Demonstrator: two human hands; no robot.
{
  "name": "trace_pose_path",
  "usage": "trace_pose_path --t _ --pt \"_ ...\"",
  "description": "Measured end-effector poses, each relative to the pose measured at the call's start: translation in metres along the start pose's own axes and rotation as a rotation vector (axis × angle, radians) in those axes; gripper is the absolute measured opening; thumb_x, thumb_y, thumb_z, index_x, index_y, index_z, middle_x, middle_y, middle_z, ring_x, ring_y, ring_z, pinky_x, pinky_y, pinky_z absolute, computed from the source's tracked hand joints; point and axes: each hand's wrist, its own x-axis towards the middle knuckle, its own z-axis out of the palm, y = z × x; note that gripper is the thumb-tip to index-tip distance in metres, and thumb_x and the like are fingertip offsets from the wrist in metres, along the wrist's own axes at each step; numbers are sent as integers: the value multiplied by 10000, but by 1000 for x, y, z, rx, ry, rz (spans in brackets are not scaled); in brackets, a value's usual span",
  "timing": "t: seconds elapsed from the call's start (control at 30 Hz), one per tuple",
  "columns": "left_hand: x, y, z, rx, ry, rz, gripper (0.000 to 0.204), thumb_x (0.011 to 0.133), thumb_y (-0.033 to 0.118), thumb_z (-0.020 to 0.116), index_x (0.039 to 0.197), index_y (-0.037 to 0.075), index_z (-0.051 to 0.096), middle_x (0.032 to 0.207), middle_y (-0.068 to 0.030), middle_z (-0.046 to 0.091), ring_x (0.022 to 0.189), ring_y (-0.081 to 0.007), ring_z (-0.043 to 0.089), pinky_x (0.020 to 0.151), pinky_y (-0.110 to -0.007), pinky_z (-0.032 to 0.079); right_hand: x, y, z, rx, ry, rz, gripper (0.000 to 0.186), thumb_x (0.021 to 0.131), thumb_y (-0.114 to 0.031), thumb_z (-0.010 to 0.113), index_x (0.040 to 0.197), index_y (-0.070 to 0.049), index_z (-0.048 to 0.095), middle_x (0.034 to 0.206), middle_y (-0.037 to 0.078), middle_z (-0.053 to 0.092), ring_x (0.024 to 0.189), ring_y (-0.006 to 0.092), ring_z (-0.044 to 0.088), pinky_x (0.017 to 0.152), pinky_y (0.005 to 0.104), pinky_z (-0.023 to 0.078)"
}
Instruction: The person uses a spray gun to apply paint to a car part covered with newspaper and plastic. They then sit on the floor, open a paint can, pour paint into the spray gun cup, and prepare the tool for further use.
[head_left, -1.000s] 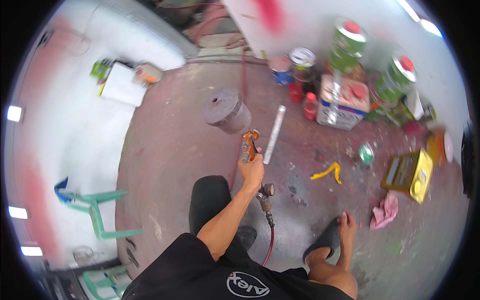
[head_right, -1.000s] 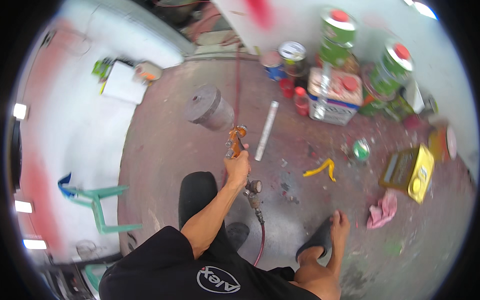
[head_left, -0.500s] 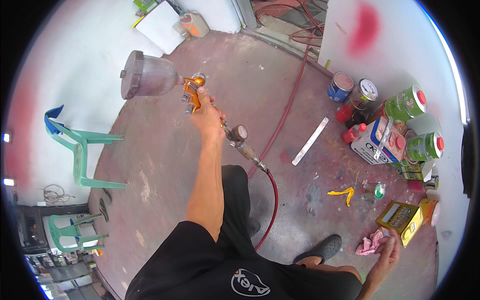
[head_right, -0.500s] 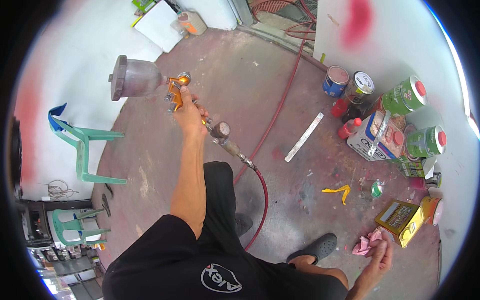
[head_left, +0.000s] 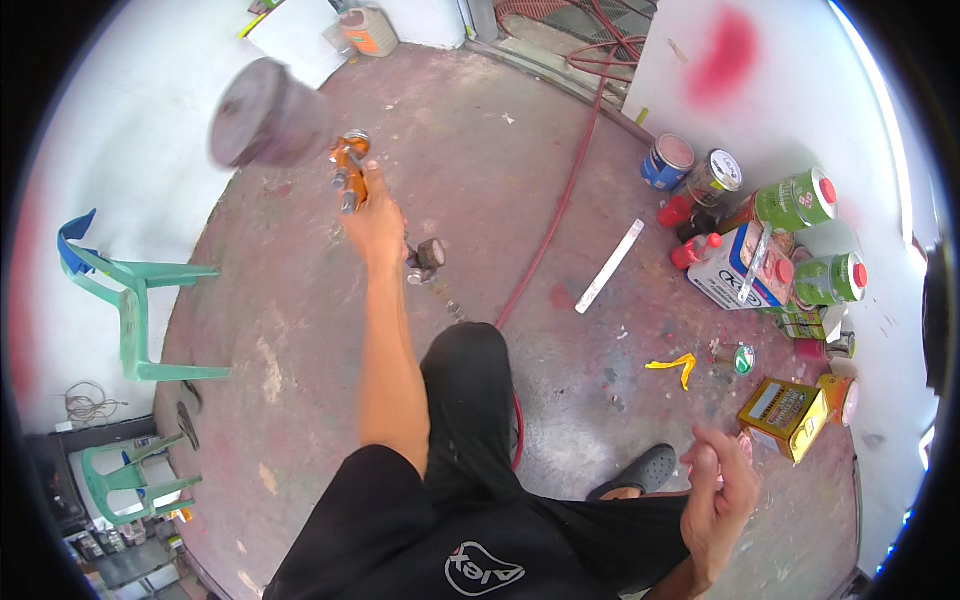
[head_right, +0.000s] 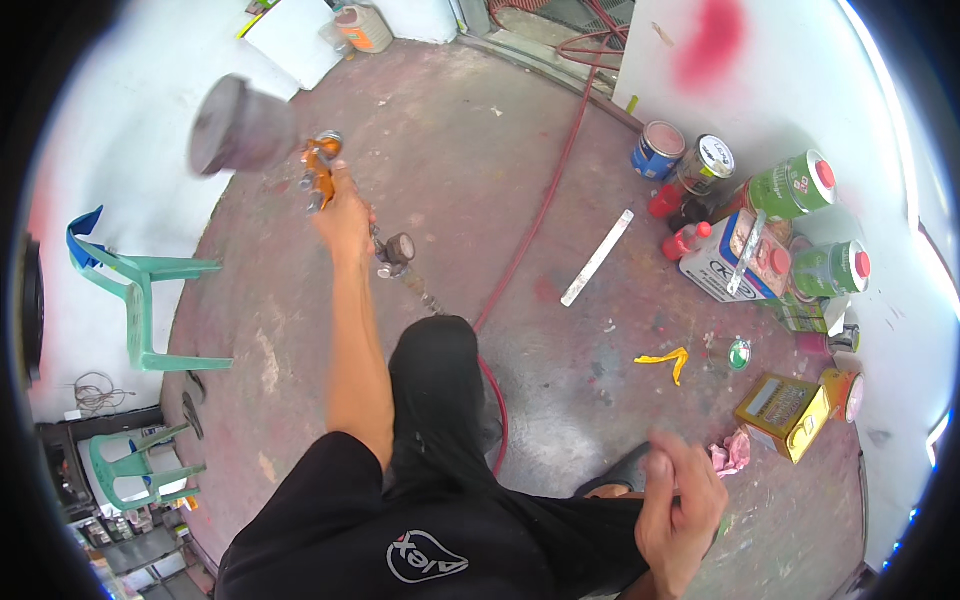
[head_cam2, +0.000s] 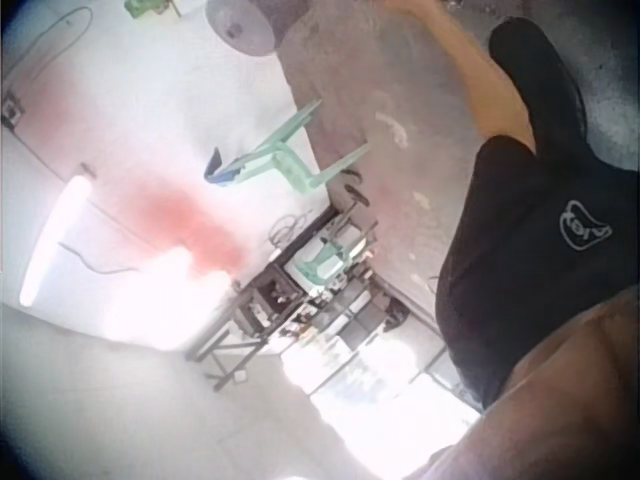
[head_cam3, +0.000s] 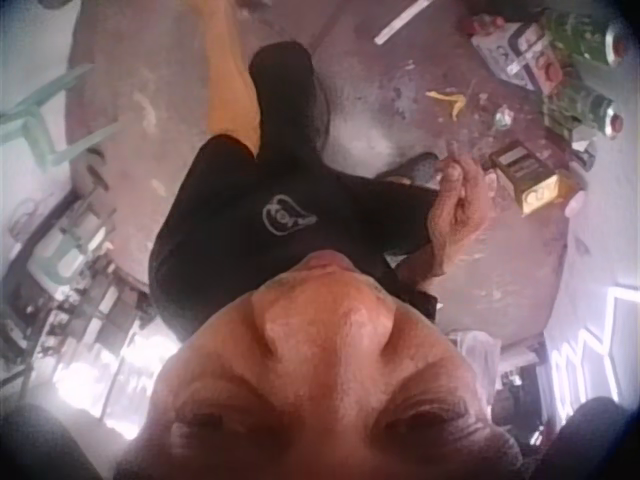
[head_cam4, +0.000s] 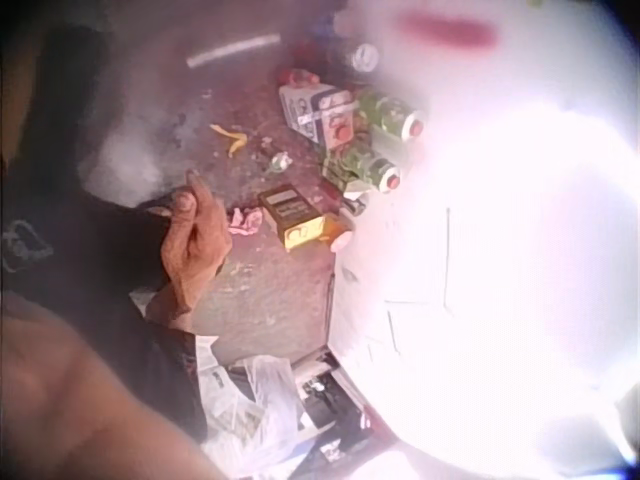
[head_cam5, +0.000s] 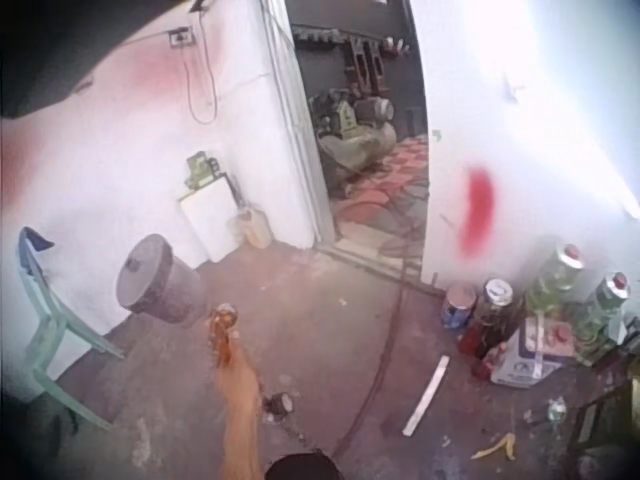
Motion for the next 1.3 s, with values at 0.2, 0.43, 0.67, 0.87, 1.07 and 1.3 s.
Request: trace_pose_path --t 0.2,0.43,0.67,0.87,1.07,1.3 --pt "39 -65 -63 21 -10 -1 331 1147 337 691 988 55 621 634 16 494 457 -111 474 413 -338 384 13 0 23 -187 -76 91 379 982 99 587 1319 12 733 926 167 722 783 343 694 760 431 550" --pt "49 -99 -97 -7 78 -190 313 1140 328 702 982 84 587 702 -7 516 431 -108 438 390 -330 362 15 23 22 -224 -131 128 364 972 88 554 1276 1 732 960 193 747 828 367 720 805 454 549" --pt "60 -104 -93 28 58 -251 259 1136 268 682 971 102 573 704 15 496 421 -114 424 379 -330 350 23 29 23 -244 -109 221 212 983 51 549 1105 -7 713 991 174 761 888 373 711 916 475 473" --pt "59 -113 -90 -21 65 -283 280 1127 253 686 935 86 569 645 19 478 429 -118 419 391 -336 350 23 27 20 -259 -116 261 166 993 39 548 1056 -12 694 1005 165 758 899 374 707 950 505 456" --pt "54 -115 -88 -67 48 -269 293 1116 232 688 899 112 533 677 7 474 426 -118 413 388 -337 359 18 26 19 -282 -94 250 154 989 23 573 1057 -28 702 997 150 747 919 403 688 1044 528 435" --pt "54 -114 -86 -55 16 -264 247 1109 215 673 936 106 534 713 4 504 448 -121 433 408 -350 375 10 27 15 -216 -86 268 182 970 60 574 1063 -20 707 960 157 711 913 394 658 1031 496 468"
